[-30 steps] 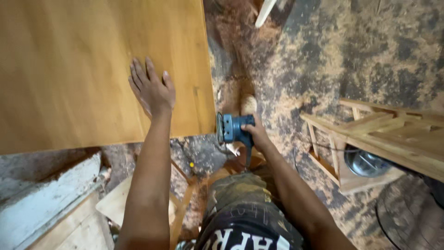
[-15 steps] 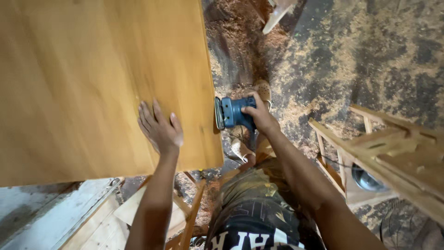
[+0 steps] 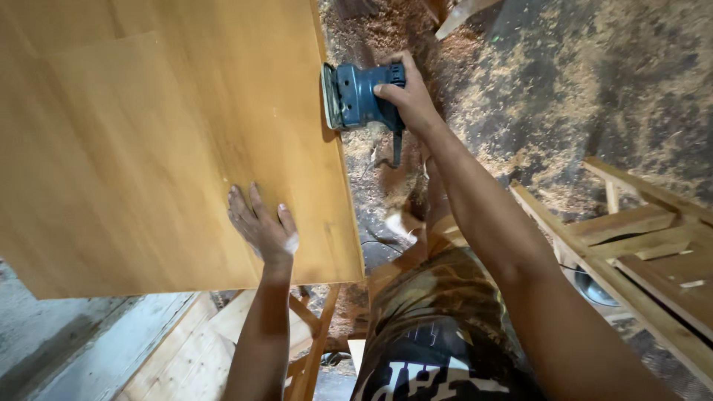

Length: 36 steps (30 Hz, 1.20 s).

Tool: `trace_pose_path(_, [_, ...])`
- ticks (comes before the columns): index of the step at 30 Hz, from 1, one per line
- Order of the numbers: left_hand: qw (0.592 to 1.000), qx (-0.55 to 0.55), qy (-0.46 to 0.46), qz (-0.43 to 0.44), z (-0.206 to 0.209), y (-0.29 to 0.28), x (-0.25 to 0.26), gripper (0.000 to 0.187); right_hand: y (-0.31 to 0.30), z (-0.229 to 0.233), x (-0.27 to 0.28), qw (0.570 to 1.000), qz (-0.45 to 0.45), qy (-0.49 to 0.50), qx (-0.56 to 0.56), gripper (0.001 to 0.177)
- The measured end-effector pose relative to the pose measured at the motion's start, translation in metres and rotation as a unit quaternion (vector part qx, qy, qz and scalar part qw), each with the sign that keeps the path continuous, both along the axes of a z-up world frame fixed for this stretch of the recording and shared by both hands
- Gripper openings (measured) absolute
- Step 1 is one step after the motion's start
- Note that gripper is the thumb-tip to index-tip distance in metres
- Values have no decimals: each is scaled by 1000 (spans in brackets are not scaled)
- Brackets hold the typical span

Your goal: The person sands the surface and edges of a large wooden board using a power sander.

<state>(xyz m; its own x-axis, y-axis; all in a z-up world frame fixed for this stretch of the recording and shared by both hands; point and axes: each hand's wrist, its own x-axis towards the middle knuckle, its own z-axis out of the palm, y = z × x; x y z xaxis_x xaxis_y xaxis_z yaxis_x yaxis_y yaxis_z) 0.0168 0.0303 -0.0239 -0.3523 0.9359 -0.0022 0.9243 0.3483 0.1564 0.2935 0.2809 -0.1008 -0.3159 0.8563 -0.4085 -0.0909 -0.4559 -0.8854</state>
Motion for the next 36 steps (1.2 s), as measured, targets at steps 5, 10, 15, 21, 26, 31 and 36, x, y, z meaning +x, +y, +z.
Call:
trace_pose_path(5, [1000,15,4,-6,-2,-3,1,69,-60,21,9,995,16,39,-94,57])
trace_pose_path(10, [999,27,10,-14,-3,-7,0,72,-175,5,30,995,57,-45,-64,66])
trace_pose_path(15, [999,24,25,-9,-5,-5,3,74,-276,12,47,998,49,-38,3,70])
trace_pose_path(21, [1000,11,11,7,-2,-4,5,73,-273,29,45,993,62,-94,-39,65])
trace_pose_path(26, [1000,15,10,-3,-1,-2,4,74,-191,17,25,991,39,-124,34,65])
trace_pose_path(31, [1000,20,16,-9,-1,-2,3,71,-98,25,8,992,20,-112,60,60])
trace_pose_path(36, [999,29,26,-21,-4,-5,2,69,-56,32,5,989,24,-117,90,57])
